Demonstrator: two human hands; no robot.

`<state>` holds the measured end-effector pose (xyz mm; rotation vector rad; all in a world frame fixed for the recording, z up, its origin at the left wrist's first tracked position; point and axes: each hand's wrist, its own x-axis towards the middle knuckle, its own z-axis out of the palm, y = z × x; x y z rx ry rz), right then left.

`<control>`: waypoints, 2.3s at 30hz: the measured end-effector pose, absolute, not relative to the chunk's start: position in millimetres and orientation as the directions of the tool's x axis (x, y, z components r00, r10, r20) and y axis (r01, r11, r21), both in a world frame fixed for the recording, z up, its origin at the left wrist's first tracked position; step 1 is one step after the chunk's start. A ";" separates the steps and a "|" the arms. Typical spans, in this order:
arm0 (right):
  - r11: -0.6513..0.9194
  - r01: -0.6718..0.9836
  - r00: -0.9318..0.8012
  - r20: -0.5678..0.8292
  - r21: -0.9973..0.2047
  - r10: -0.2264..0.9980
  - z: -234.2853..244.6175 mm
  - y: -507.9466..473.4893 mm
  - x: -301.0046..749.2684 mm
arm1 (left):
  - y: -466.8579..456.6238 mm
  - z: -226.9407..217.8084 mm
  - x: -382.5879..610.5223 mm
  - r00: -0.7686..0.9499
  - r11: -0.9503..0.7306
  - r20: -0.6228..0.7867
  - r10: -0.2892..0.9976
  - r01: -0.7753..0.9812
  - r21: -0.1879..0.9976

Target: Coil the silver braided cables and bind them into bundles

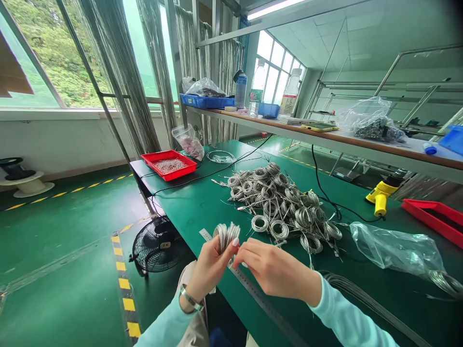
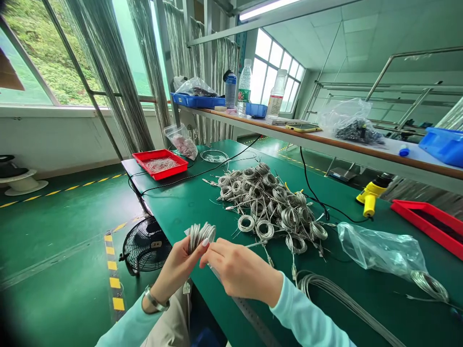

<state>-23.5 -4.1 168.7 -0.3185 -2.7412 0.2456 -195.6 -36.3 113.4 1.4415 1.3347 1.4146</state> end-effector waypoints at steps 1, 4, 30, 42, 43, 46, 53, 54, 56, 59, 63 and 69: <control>0.945 0.197 -0.881 0.376 -0.260 0.287 169.9 -1.1 -23.1 | -36.9 115.2 -193.7 -0.085 -0.221 0.234 0.969 0.137 0.966; 0.878 0.322 -0.772 0.437 -0.355 0.461 172.6 8.8 -21.2 | -39.8 123.4 -188.0 0.075 -0.116 0.124 0.989 -0.099 0.988; 0.636 0.376 -0.495 0.434 -0.674 0.753 140.5 30.0 0.0 | -37.7 118.0 -212.9 0.090 0.005 0.076 0.993 -0.676 0.737; 0.241 0.081 -0.462 0.178 -0.967 0.869 143.1 31.9 5.7 | -38.8 119.0 -213.4 0.110 0.079 0.049 0.993 -0.902 0.425; 0.221 0.077 -0.471 0.160 -0.972 0.867 142.8 31.8 6.1 | -38.1 119.3 -212.5 0.100 0.077 0.036 0.994 -0.910 0.407; 0.339 0.203 -0.450 0.220 -0.919 0.865 141.3 29.9 5.8 | -36.3 118.2 -210.3 0.070 0.058 0.010 0.997 -0.890 0.453; 0.655 0.322 -0.510 0.457 -0.684 0.729 150.6 12.8 4.6 | -57.0 124.5 -220.8 0.290 -0.169 0.240 0.926 -0.250 0.953; 0.621 0.248 -0.579 0.400 -0.743 0.710 153.9 10.0 5.6 | -61.8 129.8 -223.2 0.373 -0.211 0.246 0.895 -0.132 0.969; 0.499 0.070 -0.714 0.305 -0.864 0.630 160.9 5.0 7.3 | -69.6 141.7 -225.9 0.523 -0.335 0.267 0.809 0.038 0.941; 0.344 -0.055 -0.833 0.233 -0.937 0.502 170.8 -1.1 6.9 | -75.0 155.3 -223.4 0.682 -0.467 0.317 0.659 0.041 0.883; 0.337 -0.057 -0.911 0.186 -0.940 0.367 180.5 -6.8 2.4 | -76.5 160.4 -215.8 0.776 -0.417 0.292 0.560 -0.041 0.908; 0.297 -0.097 -0.914 0.203 -0.950 0.351 182.0 -11.6 3.4 | -80.3 162.7 -214.4 0.805 -0.419 0.266 0.531 -0.024 0.908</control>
